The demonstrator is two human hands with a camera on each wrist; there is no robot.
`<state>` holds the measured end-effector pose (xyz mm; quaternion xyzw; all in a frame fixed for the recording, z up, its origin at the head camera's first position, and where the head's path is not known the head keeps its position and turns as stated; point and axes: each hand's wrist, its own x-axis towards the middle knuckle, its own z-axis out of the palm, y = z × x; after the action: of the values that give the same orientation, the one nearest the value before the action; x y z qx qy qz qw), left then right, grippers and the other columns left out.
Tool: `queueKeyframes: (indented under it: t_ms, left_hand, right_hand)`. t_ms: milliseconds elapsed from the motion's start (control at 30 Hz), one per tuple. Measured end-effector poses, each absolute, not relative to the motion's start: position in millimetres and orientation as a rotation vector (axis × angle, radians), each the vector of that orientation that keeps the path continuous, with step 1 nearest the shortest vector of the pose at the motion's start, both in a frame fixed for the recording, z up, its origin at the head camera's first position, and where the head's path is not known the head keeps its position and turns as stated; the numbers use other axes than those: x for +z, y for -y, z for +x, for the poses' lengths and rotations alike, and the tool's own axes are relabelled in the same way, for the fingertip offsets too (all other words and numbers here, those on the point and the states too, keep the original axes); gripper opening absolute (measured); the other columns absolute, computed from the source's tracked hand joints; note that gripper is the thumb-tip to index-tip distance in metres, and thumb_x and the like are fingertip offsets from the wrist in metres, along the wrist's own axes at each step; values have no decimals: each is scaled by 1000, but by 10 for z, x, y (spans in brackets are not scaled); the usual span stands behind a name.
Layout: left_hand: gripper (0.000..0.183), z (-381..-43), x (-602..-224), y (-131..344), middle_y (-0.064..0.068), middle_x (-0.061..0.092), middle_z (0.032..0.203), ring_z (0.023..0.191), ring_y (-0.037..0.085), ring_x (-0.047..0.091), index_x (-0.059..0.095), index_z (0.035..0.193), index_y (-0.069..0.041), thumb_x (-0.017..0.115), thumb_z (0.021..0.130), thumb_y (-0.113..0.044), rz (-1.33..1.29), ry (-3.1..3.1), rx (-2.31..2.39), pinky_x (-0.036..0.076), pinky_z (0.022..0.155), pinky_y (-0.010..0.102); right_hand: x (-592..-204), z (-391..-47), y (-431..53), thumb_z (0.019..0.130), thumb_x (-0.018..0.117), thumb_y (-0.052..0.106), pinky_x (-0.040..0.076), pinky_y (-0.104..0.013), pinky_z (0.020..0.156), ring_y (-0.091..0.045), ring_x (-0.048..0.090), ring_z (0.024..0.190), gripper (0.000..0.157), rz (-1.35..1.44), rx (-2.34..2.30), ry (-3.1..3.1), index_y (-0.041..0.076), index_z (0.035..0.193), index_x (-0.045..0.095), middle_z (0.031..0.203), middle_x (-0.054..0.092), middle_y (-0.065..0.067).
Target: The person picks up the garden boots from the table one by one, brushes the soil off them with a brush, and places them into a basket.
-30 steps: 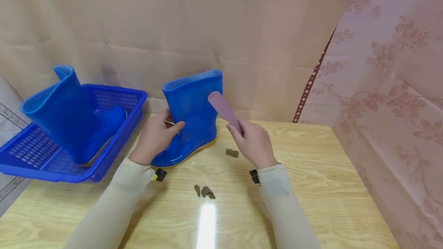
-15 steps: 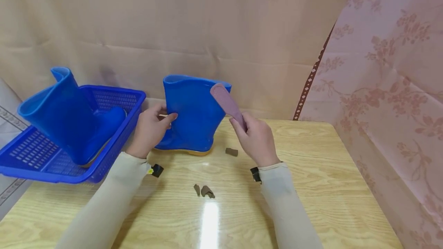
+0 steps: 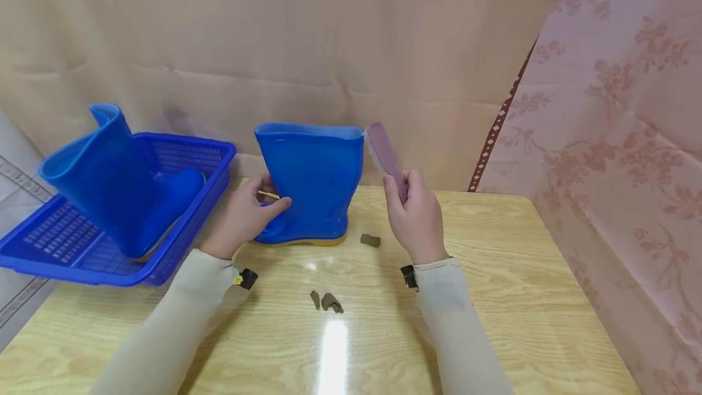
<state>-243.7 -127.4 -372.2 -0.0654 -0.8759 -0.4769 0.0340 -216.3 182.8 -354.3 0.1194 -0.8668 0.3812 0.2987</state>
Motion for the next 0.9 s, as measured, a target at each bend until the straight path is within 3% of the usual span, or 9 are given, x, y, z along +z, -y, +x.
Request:
queueKeyframes:
  t_ms: [333,633,900]
  left_hand:
    - [27,-2431,-3775,1177,5,70,112,91,21,69,66,121,-12,69,102,-30,-137,2574,-1388,57,76,41]
    - [31,-2589,-3631,1218,10,69,120,93,25,68,63,132,-8,65,104,-21,-174,2508,-1470,59,81,43]
    - [26,-2748,-3813,1217,14,67,120,96,27,69,65,129,-6,64,104,-15,-243,2432,-1668,62,76,34]
  right_hand:
    - [-3553,-2175,-1845,108,57,29,32,-26,45,-18,44,50,29,281,966,2243,0,107,62,67,52,-4]
    - [-3559,-2185,-1841,108,57,28,31,-26,45,-19,43,49,28,291,984,2233,1,110,63,67,51,-4]
    - [-3569,-2197,-1827,108,56,32,34,-29,44,-18,44,50,33,296,997,2287,0,113,63,69,53,-4]
